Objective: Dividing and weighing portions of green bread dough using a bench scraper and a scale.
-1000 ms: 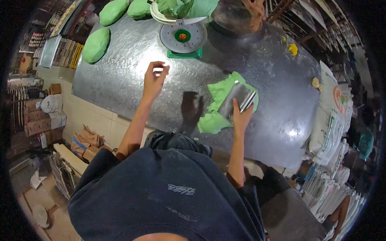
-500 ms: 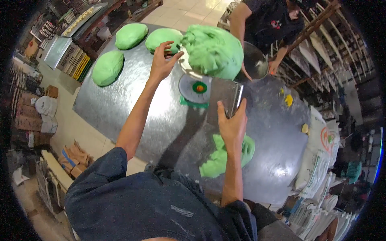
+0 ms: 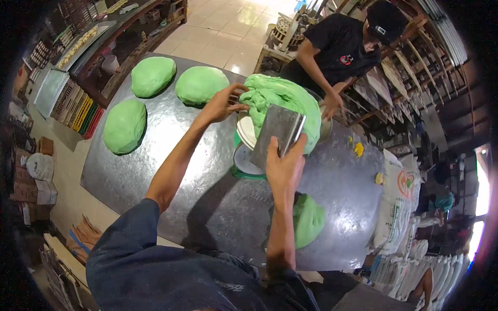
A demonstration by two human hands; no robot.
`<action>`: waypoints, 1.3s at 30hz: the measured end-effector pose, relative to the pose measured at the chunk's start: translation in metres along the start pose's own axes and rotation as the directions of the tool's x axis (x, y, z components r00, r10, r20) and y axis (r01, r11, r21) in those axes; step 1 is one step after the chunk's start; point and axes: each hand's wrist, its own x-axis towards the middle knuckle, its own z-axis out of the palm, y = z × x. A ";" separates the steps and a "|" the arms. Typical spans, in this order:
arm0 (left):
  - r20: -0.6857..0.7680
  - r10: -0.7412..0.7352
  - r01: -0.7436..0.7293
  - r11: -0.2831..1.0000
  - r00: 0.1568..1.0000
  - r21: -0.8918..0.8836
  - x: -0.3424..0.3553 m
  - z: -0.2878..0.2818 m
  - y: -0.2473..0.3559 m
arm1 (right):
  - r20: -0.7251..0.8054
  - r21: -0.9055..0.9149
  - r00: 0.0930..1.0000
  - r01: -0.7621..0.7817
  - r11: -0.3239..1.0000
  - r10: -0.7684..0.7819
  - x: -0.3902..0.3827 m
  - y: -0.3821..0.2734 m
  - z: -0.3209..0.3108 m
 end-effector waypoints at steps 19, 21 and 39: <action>-0.417 0.276 -0.307 0.952 0.866 -0.007 -0.051 -0.036 0.058 | 0.197 -0.154 0.976 0.122 0.980 -0.091 0.028 -0.013 0.133; -0.546 0.304 -0.437 0.890 0.781 -0.130 -0.056 -0.035 0.093 | 0.422 -0.081 0.899 0.164 0.983 -0.115 -0.024 0.040 0.146; 0.521 0.234 -0.334 0.937 0.821 0.106 -0.297 0.342 -0.021 | 0.050 0.153 0.839 -0.543 0.826 0.542 -0.146 0.325 -0.188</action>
